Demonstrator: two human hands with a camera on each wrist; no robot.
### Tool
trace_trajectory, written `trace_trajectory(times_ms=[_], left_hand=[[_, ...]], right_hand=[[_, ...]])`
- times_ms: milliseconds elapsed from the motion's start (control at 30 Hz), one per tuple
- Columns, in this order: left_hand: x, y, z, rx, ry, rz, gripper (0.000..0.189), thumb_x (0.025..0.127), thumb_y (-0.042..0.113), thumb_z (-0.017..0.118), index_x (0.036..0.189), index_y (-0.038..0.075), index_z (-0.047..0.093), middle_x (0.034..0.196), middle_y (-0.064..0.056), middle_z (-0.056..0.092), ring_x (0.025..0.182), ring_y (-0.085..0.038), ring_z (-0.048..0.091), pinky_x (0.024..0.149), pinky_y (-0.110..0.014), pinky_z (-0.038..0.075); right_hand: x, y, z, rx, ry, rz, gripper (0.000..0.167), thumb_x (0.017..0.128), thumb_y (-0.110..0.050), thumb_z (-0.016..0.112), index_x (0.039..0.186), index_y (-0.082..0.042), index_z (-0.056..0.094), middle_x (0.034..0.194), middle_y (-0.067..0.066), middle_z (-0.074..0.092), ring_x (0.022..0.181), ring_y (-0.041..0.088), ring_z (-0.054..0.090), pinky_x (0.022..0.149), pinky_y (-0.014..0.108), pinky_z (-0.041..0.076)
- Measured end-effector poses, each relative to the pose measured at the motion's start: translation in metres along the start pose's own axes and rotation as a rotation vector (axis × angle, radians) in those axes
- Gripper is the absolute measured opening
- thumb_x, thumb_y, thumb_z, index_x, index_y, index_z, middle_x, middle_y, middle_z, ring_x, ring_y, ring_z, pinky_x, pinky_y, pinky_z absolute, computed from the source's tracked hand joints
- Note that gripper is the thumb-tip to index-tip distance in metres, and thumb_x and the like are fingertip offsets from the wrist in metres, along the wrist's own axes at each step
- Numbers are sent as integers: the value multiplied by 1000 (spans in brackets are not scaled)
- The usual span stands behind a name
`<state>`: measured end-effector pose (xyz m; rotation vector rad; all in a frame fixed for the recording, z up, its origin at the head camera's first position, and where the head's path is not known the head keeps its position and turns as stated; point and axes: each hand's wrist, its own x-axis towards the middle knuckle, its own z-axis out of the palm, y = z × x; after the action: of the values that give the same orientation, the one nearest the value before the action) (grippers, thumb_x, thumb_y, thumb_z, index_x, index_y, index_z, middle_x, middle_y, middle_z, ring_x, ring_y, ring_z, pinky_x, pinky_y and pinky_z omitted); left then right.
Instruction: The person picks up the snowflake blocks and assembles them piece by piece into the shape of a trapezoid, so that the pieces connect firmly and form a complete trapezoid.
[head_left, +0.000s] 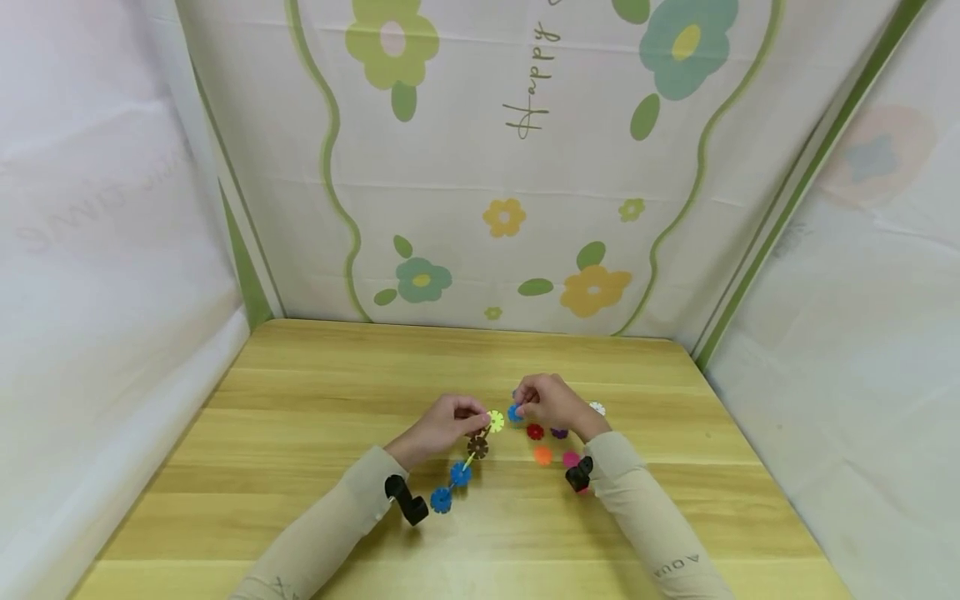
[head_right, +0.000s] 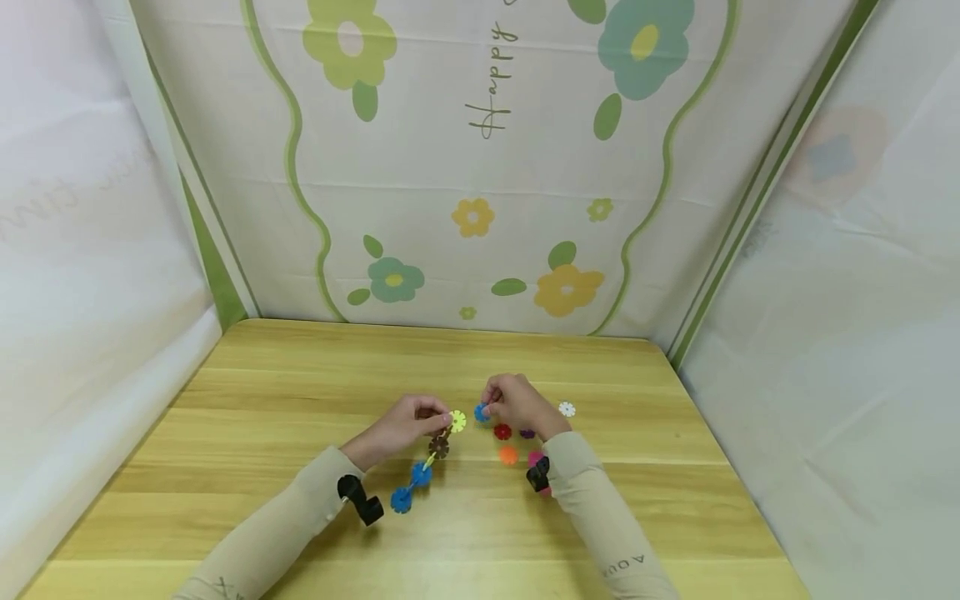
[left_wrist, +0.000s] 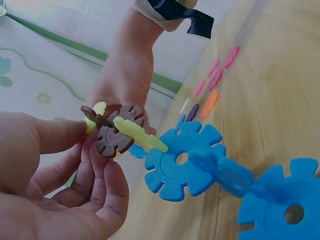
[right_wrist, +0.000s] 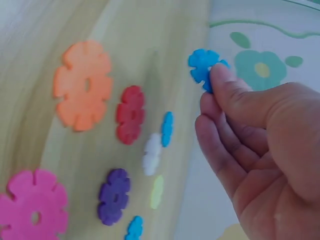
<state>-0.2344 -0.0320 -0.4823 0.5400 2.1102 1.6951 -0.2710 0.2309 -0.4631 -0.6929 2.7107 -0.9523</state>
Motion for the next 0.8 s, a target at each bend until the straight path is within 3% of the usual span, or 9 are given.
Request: trace_trajectory(times_ms=[133, 233, 500, 633, 800], left_hand=[[0, -2, 0, 6, 3, 3, 21, 107, 27, 65, 110, 9, 75, 104, -5, 72, 92, -17, 64, 88, -43, 57], [1, -3, 0, 10, 0, 9, 21, 107, 27, 66, 110, 9, 75, 104, -5, 72, 91, -17, 64, 89, -44, 57], [-2, -2, 0, 10, -4, 6, 21, 107, 26, 66, 112, 8, 75, 103, -5, 71, 91, -17, 65, 86, -37, 58], [-3, 0, -1, 10, -8, 8, 22, 107, 26, 65, 113, 7, 74, 105, -6, 71, 92, -17, 65, 88, -38, 58], [-4, 1, -2, 7, -20, 13, 21, 108, 25, 64, 113, 7, 74, 105, -6, 71, 93, -17, 65, 86, -34, 57]], right_hand=[[-6, -6, -6, 75, 24, -53, 5, 98, -8, 75, 97, -8, 70, 91, 3, 75, 88, 35, 73, 75, 25, 58], [-10, -10, -8, 108, 48, -89, 5, 99, -12, 74, 97, -10, 70, 91, 2, 74, 88, 39, 72, 74, 25, 58], [-17, -19, -6, 212, 146, -133, 4, 99, -12, 75, 99, -11, 71, 93, 5, 74, 79, 13, 69, 75, 36, 62], [-17, -22, -1, 285, 176, -125, 5, 99, -12, 74, 100, -8, 71, 94, 7, 75, 82, 14, 72, 78, 34, 63], [-17, -21, 7, 351, 169, -167, 8, 99, -14, 74, 101, -6, 71, 95, 8, 74, 84, 17, 73, 81, 41, 64]])
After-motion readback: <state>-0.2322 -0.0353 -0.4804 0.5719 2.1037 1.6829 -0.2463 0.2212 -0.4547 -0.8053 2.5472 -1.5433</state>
